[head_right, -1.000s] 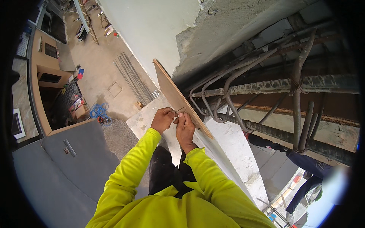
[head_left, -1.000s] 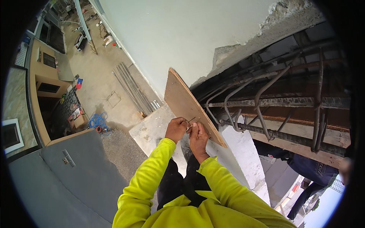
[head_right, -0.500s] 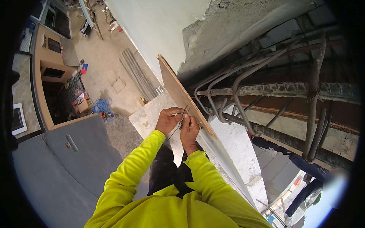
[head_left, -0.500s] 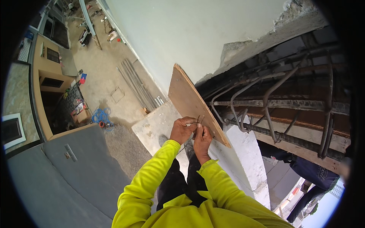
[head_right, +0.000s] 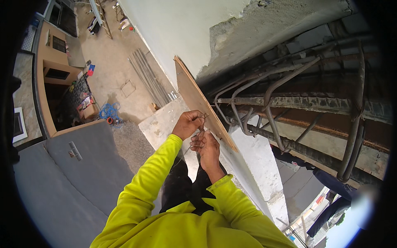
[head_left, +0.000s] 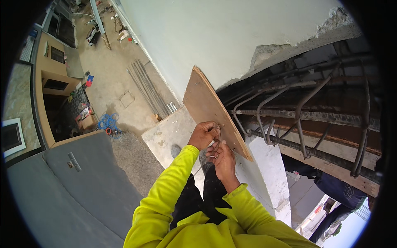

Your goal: The person positions a wooden board against a concrete wall and uses a hammer to drive nails into it, securing the board as part of a formwork assembly. The person then walks along the wall and picks up a blue cup.

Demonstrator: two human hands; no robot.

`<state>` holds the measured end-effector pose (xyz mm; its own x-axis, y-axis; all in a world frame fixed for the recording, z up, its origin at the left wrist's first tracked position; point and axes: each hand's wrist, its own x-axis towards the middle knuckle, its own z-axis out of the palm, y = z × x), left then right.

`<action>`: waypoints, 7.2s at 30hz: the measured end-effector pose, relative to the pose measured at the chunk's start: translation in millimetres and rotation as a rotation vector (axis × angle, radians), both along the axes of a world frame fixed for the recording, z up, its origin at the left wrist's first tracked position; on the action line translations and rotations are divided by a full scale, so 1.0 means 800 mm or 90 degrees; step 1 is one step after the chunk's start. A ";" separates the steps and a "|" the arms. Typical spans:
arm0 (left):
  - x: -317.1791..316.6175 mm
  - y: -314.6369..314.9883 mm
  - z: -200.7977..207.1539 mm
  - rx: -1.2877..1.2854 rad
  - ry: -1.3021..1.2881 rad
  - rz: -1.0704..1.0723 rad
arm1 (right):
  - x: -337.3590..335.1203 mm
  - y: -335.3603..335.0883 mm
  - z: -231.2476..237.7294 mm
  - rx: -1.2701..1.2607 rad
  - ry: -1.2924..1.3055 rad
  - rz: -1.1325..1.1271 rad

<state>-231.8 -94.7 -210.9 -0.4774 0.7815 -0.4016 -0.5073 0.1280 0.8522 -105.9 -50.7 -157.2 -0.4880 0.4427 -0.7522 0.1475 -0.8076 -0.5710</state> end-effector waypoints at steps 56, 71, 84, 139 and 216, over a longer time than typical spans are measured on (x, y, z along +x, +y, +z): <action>0.016 0.034 -0.008 -0.306 0.835 0.064 | 0.539 0.255 0.196 0.833 -0.547 -0.013; 0.034 0.028 0.063 -0.583 0.967 -0.201 | 0.449 0.191 0.207 0.723 -0.214 -0.186; 0.018 -0.024 0.050 -0.309 0.807 -0.048 | 0.180 -0.030 0.083 0.085 0.039 0.358; 0.029 -0.027 0.062 -0.357 0.323 -0.220 | 0.038 -0.128 -0.044 0.031 0.014 -0.013; 0.041 -0.012 0.060 -0.505 0.275 -0.215 | 0.101 -0.165 -0.135 -0.207 0.100 0.089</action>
<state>-199.3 -104.0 -163.1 -0.5080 0.4814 -0.7143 -0.0004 0.8291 0.5591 -25.4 -182.8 -265.5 -0.6477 0.1145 -0.7533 0.2000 -0.9285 -0.3130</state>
